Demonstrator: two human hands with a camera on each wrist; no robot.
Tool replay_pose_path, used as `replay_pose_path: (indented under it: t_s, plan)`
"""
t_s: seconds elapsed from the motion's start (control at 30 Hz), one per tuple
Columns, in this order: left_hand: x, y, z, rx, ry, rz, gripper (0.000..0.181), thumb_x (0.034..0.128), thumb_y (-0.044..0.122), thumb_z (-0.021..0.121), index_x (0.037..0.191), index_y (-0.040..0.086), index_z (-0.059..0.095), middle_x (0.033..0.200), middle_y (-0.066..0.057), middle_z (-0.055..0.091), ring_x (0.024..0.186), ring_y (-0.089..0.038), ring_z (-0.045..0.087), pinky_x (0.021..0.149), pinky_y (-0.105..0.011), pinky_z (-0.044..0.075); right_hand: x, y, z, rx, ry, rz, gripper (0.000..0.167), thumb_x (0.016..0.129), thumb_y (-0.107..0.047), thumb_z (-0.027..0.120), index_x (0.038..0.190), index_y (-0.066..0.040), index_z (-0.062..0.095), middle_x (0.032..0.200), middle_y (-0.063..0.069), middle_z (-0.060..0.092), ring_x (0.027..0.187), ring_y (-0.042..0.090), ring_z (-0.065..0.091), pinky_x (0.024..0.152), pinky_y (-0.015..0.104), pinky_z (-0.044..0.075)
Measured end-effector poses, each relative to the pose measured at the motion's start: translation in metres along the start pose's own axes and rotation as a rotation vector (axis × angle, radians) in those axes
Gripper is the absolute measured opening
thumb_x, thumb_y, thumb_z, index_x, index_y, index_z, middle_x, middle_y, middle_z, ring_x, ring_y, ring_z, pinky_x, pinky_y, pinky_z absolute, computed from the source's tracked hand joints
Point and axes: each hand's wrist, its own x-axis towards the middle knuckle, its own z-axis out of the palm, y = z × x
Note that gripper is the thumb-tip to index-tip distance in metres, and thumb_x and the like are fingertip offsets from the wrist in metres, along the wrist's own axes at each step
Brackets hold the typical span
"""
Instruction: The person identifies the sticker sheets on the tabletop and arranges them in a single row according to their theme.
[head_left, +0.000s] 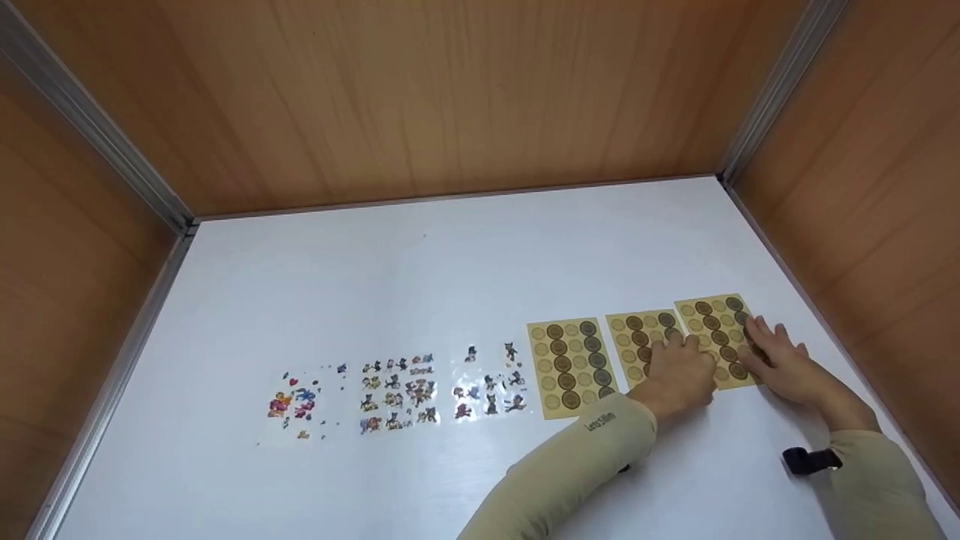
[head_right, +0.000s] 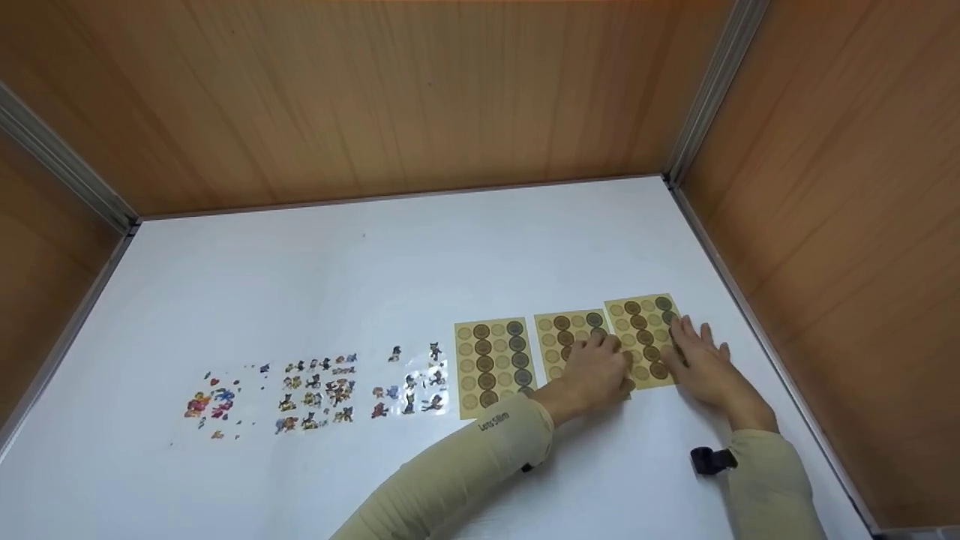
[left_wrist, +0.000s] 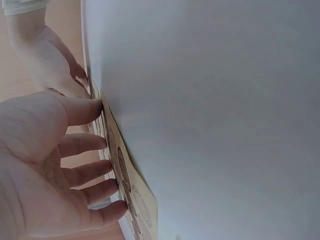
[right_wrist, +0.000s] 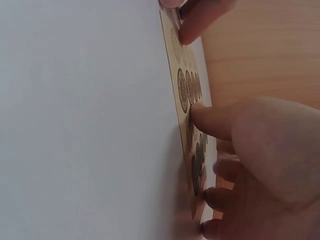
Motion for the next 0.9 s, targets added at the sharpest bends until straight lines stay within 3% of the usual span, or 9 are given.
replay_pose_path:
  t_s: [0.17,0.33,0.9]
  plan:
    - [0.0002,0.0000,0.0003,0.013,-0.013,-0.011,0.040,0.0967,0.053,0.062,0.130,0.032,0.066,0.134,0.012,0.053,0.126,-0.012,0.045,0.106,-0.034,0.040,-0.0066,0.0006,-0.0010,0.006,-0.044,-0.018,0.073,0.110,-0.035,0.044,0.153,0.016,0.014,0.157,0.040,-0.002,0.141,0.063,-0.010,0.109,0.078,-0.006]
    - [-0.0001,-0.0010,0.0014,0.016,-0.002,-0.009,0.036,0.0972,0.054,0.061,0.124,0.032,0.069,0.131,0.012,0.054,0.124,-0.011,0.045,0.105,-0.034,0.041,-0.0091,0.0002,-0.0015,0.004,-0.047,-0.009,0.074,0.109,-0.036,0.044,0.153,0.015,0.014,0.157,0.040,-0.002,0.141,0.063,-0.009,0.111,0.076,-0.004]
    - [0.0000,-0.0020,0.0012,0.025,-0.005,-0.003,0.041,0.0987,0.054,0.058,0.132,0.032,0.065,0.134,0.011,0.053,0.127,-0.011,0.045,0.109,-0.033,0.039,-0.0106,-0.0020,0.0001,0.029,-0.044,0.036,0.076,0.109,-0.040,0.044,0.153,0.014,0.013,0.157,0.039,-0.005,0.142,0.060,-0.012,0.113,0.073,-0.004]
